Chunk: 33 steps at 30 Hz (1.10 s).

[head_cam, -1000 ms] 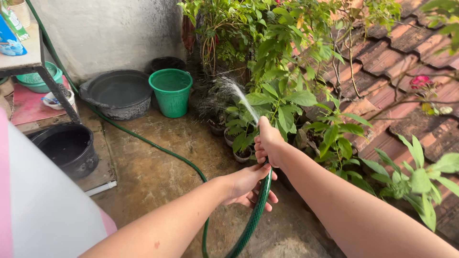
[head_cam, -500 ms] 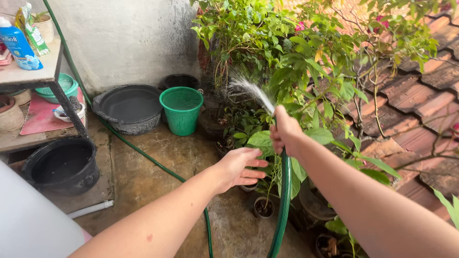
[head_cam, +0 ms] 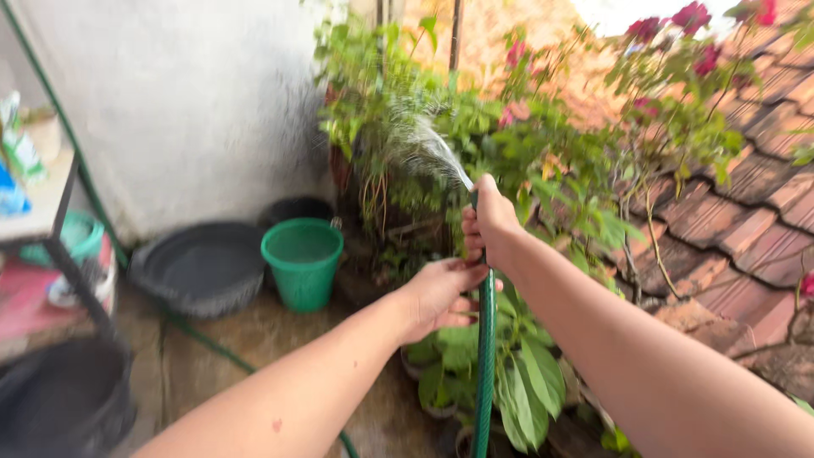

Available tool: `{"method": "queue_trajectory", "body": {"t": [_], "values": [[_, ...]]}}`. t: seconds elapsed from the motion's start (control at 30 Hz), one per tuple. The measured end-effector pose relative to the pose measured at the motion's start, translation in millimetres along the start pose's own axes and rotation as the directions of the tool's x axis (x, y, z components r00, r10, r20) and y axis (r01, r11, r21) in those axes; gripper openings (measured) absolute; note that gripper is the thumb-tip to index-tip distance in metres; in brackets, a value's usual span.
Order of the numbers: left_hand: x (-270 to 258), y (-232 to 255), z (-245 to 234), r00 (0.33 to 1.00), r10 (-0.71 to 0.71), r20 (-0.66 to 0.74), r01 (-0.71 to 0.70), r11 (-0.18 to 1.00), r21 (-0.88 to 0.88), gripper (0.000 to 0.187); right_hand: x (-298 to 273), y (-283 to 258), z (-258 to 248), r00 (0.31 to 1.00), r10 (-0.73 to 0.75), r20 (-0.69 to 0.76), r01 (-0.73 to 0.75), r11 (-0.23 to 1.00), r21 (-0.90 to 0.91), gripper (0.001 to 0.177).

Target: The person shakes out a patterned cloth and drapes it over a small stool, then carries a potted flower arrangement and sets it on the stool. They then turn on a green hose, fill a green bucket, and water a row of potted plants along the balcony wall, moving the hose from plant to plant.

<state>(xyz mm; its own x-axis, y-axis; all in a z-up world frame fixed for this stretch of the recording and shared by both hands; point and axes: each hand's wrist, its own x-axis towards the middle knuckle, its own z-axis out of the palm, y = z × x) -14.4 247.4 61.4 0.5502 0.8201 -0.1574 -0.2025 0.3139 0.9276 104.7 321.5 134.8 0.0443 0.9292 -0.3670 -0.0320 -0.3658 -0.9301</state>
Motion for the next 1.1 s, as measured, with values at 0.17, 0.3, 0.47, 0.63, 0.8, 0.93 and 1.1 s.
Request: {"method": "queue_trajectory", "body": {"t": [0.17, 0.3, 0.47, 0.63, 0.8, 0.93, 1.1], "values": [[17, 38, -19, 1.000, 0.013, 0.016, -0.014, 0.998, 0.066, 0.030, 12, -35, 10, 0.998, -0.054, -0.023, 0.055, 0.996, 0.071, 0.040], [28, 69, -34, 0.998, 0.067, 0.003, -0.067, 0.991, 0.120, 0.031, 17, -62, 25, 0.988, -0.141, -0.058, 0.149, 0.976, 0.158, 0.037], [30, 88, -54, 0.994, 0.105, -0.001, -0.105, 0.988, 0.110, 0.033, 21, -82, 49, 0.987, -0.159, 0.008, 0.157, 0.982, 0.108, 0.038], [27, 90, -78, 0.992, 0.130, 0.002, -0.130, 0.988, 0.083, 0.034, 28, -83, 77, 0.985, -0.162, 0.053, 0.161, 0.987, 0.027, 0.043], [31, 94, -98, 0.983, 0.181, -0.046, -0.174, 0.978, 0.116, 0.036, 38, -83, 100, 0.939, -0.313, -0.141, 0.329, 0.938, 0.108, 0.044], [33, 98, -114, 0.977, 0.210, -0.046, -0.206, 0.974, 0.090, 0.039, 47, -90, 112, 0.934, -0.351, -0.061, 0.355, 0.932, 0.074, 0.045], [32, 98, -124, 0.972, 0.232, -0.025, -0.230, 0.971, 0.069, 0.045, 51, -91, 124, 0.939, -0.343, 0.011, 0.343, 0.938, 0.043, 0.045]]}}
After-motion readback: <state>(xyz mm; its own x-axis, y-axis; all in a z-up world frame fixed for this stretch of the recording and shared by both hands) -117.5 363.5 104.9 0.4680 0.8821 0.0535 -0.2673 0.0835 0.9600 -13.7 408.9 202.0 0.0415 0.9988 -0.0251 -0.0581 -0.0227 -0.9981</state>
